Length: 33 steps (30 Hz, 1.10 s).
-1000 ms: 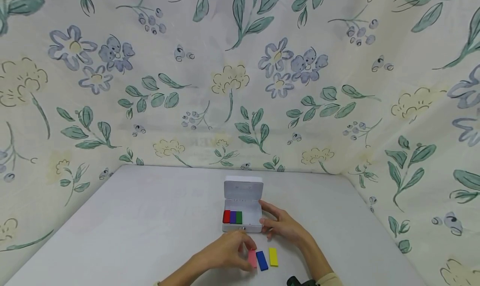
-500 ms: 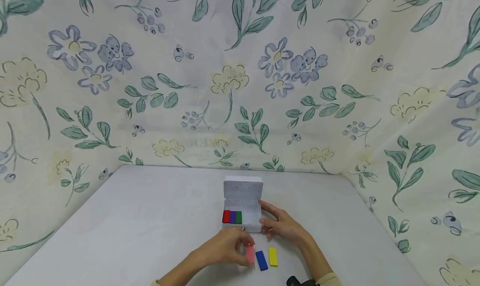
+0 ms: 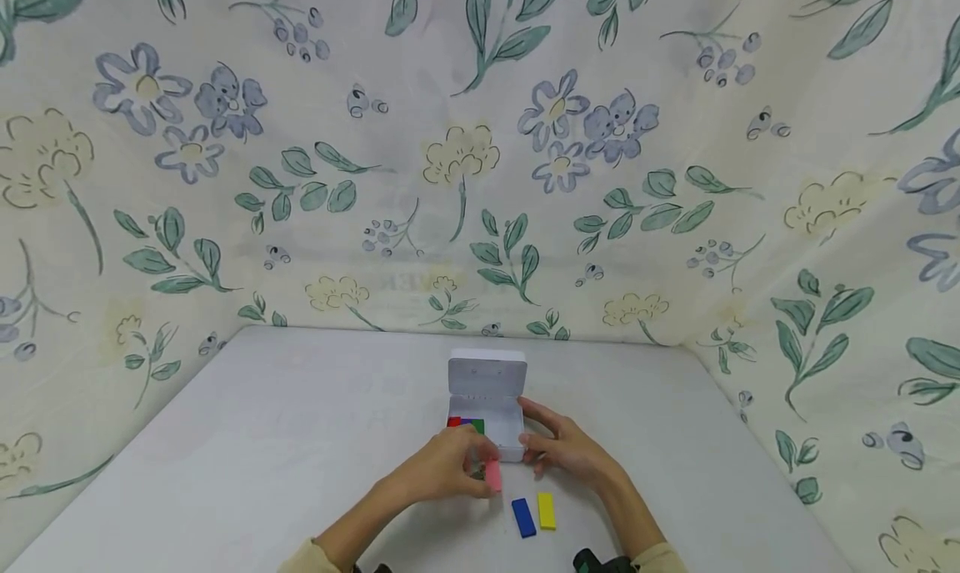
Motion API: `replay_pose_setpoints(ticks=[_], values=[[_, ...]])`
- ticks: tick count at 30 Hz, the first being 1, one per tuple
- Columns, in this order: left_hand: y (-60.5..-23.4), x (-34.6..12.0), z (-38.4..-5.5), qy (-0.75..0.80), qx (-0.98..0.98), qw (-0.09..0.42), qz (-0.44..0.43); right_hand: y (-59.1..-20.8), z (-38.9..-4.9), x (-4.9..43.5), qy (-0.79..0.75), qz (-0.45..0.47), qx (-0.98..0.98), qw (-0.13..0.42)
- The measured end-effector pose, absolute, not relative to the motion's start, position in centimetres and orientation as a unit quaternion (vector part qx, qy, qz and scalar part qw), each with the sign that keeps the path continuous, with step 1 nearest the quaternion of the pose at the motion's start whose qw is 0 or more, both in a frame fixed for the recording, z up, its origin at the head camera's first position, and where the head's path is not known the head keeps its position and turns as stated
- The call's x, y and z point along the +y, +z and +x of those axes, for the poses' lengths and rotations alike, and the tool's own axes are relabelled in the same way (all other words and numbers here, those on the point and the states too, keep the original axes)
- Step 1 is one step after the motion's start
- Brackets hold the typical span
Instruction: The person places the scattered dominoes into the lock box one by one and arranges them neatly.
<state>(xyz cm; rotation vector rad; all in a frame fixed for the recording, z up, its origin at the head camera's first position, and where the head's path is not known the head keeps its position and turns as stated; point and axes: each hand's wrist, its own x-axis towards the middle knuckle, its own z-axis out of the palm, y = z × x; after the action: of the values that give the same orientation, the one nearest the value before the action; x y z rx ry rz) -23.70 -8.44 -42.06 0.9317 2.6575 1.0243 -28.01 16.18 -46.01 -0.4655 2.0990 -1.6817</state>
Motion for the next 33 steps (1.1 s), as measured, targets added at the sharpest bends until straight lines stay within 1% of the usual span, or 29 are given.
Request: replay_pose_setpoints(ticks=[17,33], values=[[-41.4,-9.1,-26.6,0.335,0.888,0.024,0.313,-45.9,-28.0,16.3,-0.607,-0.173,0.747,0.207],[-42.2,-9.5,-28.9,0.351,0.893,0.031,0.280,-46.0,-28.1,16.2,-0.613,-0.167,0.744,0.208]])
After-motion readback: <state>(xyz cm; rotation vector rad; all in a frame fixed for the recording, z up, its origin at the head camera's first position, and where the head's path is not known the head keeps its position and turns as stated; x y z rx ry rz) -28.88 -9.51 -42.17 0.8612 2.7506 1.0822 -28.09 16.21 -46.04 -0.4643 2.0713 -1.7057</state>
